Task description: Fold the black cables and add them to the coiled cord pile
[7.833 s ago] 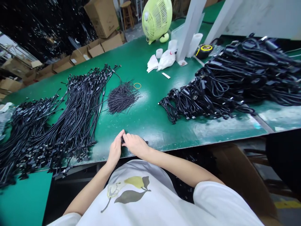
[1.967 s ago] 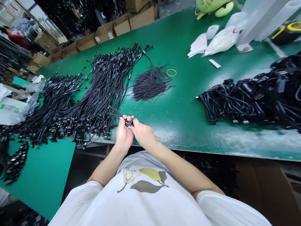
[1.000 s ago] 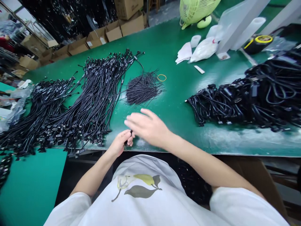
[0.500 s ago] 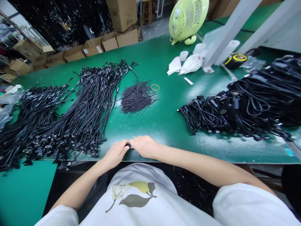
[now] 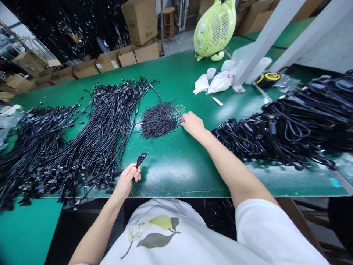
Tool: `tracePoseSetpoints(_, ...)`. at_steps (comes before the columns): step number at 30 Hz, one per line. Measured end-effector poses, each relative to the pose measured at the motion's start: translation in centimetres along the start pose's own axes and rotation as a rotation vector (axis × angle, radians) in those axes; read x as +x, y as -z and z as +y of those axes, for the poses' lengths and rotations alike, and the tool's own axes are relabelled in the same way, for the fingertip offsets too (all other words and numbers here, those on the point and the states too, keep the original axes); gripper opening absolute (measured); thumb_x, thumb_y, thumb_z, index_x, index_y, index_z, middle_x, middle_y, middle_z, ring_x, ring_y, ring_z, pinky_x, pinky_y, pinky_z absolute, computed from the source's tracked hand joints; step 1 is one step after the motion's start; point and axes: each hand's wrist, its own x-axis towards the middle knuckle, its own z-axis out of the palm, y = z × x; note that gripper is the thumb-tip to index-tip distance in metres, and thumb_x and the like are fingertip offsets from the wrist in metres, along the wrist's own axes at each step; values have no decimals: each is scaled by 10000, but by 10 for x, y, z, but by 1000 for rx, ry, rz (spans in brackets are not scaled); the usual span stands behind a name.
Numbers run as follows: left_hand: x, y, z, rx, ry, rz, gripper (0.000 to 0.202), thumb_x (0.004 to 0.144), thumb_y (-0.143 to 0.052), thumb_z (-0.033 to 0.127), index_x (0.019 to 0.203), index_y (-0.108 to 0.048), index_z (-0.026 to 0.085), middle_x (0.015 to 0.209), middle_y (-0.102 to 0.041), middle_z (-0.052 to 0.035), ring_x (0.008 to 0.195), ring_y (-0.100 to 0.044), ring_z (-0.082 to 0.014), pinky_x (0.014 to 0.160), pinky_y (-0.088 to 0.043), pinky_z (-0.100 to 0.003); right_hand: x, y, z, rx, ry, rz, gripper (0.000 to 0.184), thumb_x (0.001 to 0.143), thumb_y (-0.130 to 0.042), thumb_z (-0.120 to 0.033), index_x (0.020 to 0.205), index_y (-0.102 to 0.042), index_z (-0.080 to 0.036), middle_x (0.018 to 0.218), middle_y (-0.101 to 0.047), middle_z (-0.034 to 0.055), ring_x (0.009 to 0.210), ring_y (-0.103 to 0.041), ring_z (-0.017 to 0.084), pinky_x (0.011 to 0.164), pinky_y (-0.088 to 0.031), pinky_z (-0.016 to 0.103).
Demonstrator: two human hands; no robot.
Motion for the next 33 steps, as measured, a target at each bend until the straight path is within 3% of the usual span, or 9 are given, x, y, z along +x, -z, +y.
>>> tracePoseSetpoints(3, -3, -6, 6, -210, 27, -6, 360, 850, -603, 504, 809, -545, 152, 536, -384, 70, 507, -365, -82, 586, -348, -243, 9, -6, 16, -49, -39, -22, 107, 864, -550, -179, 808, -614, -114, 786, -581, 73, 641, -430, 121, 606, -295, 265)
tracePoseSetpoints(7, -7, -14, 14, -407, 74, -12, 354, 816, -669, 469, 800, -556, 135, 556, -371, 73, 494, -341, -57, 554, -334, -222, -17, -4, 8, -69, -57, 35, 66, 835, -532, -174, 809, -583, -140, 831, -606, 88, 660, -488, 149, 586, -304, 271)
tracePoseSetpoints(10, -7, -23, 19, -497, 88, -41, 349, 795, -699, 446, 864, -582, 125, 557, -362, 78, 484, -336, -53, 535, -328, -215, -57, -7, -23, 241, -21, 71, 131, 836, -525, -214, 937, -582, -153, 825, -627, 61, 646, -546, 145, 613, -384, 264)
tracePoseSetpoints(13, -4, -33, 20, -524, 87, -58, 453, 781, -712, 434, 1095, -572, 140, 566, -375, 85, 480, -338, -61, 529, -333, -216, -104, -23, -70, 688, 104, -130, 203, 849, -521, -292, 997, -605, -181, 831, -649, 23, 606, -583, 121, 631, -452, 259)
tracePoseSetpoints(16, -1, -39, 14, -436, 40, -38, 510, 814, -662, 455, 1194, -555, 132, 575, -385, 79, 495, -348, -72, 543, -351, -227, -139, -39, -109, 800, 222, -213, 185, 876, -494, -282, 936, -633, -175, 826, -654, 22, 621, -584, 113, 616, -454, 245)
tracePoseSetpoints(20, -2, -38, 3, -24, -123, 59, 471, 906, -514, 422, 1276, -568, 137, 647, -470, 32, 563, -405, -100, 595, -377, -247, -152, -44, -126, 406, 449, 58, 174, 915, -458, -186, 911, -627, -149, 786, -619, 41, 692, -558, 127, 635, -412, 245)
tracePoseSetpoints(25, -5, -30, -3, 401, -192, 94, 447, 934, -415, 305, 1334, -564, 173, 684, -514, 6, 620, -434, -130, 656, -393, -266, -143, -24, -127, -269, 1000, 400, 261, 950, -377, -108, 866, -624, -123, 885, -628, 100, 791, -530, 170, 681, -349, 318)
tracePoseSetpoints(28, -6, -23, -2, 375, -92, -6, 452, 915, -433, 283, 1327, -571, 160, 634, -494, 18, 599, -433, -122, 610, -384, -249, -138, -11, -130, -399, 1232, 421, 266, 946, -361, -92, 901, -622, -111, 973, -622, 121, 876, -526, 189, 715, -347, 331)
tracePoseSetpoints(33, -9, -20, -2, 114, 75, -59, 636, 874, -523, 309, 1460, -378, 110, 569, -454, 59, 534, -423, -93, 556, -360, -215, -139, -5, -133, -562, 1303, 300, 238, 913, -391, -89, 926, -627, -118, 802, -575, 77, 713, -482, 182, 636, -319, 340)
